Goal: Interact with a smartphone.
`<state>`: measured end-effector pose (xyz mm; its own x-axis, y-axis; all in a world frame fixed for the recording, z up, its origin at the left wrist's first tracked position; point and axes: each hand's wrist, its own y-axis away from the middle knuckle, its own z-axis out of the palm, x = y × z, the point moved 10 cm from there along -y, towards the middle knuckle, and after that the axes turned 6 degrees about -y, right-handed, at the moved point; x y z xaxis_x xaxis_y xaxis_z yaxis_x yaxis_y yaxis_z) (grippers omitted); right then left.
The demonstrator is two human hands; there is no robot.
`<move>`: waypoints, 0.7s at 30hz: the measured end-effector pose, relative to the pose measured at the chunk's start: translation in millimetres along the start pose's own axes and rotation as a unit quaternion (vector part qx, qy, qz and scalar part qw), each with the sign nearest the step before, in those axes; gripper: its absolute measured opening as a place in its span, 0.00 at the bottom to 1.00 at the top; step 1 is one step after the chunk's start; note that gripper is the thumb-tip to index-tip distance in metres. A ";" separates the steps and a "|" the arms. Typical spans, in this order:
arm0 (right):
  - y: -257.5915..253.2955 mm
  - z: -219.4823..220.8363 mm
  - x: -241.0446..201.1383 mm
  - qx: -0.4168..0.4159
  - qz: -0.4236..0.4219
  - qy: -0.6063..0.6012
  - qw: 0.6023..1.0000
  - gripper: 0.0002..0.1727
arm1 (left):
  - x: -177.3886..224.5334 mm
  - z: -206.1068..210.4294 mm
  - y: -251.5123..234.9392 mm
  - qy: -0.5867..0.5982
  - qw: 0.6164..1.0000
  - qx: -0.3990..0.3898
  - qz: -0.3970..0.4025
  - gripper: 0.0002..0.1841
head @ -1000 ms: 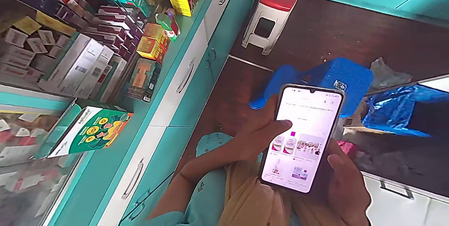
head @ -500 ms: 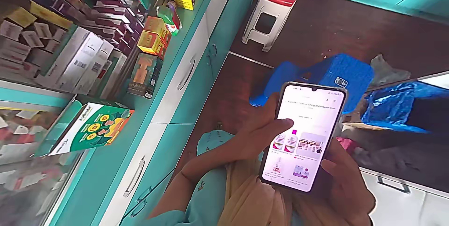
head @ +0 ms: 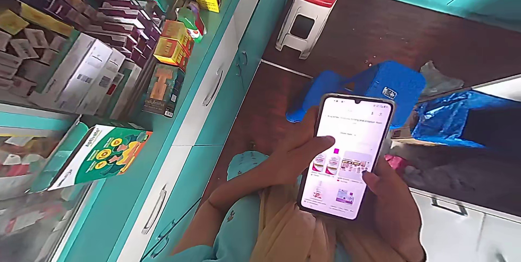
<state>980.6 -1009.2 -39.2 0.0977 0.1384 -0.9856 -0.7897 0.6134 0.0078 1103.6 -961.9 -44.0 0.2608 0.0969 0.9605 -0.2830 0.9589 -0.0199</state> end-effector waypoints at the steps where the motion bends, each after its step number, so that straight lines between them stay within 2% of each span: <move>1: -0.2 -2.0 -0.5 0.018 0.004 0.011 1.000 0.16 | 0.1 0.5 -0.4 0.000 1.000 -0.002 0.002 0.25; 4: 0.8 -4.9 -0.7 0.030 -0.006 0.022 0.999 0.17 | -0.4 1.9 -0.9 0.004 1.000 -0.007 0.001 0.24; 11: 6.6 -9.1 3.7 0.018 -0.009 -0.035 0.999 0.23 | -4.9 5.9 -3.6 0.010 1.000 -0.016 -0.009 0.24; 21: 11.3 -13.7 0.5 0.004 -0.025 -0.029 0.999 0.22 | -4.5 11.8 -6.2 -0.012 1.000 -0.023 -0.010 0.23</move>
<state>963.4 -1012.9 -41.9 0.1715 0.1515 -0.9735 -0.7779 0.6272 -0.0394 1093.3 -971.4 -45.0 0.2442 0.0717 0.9671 -0.2341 0.9721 -0.0130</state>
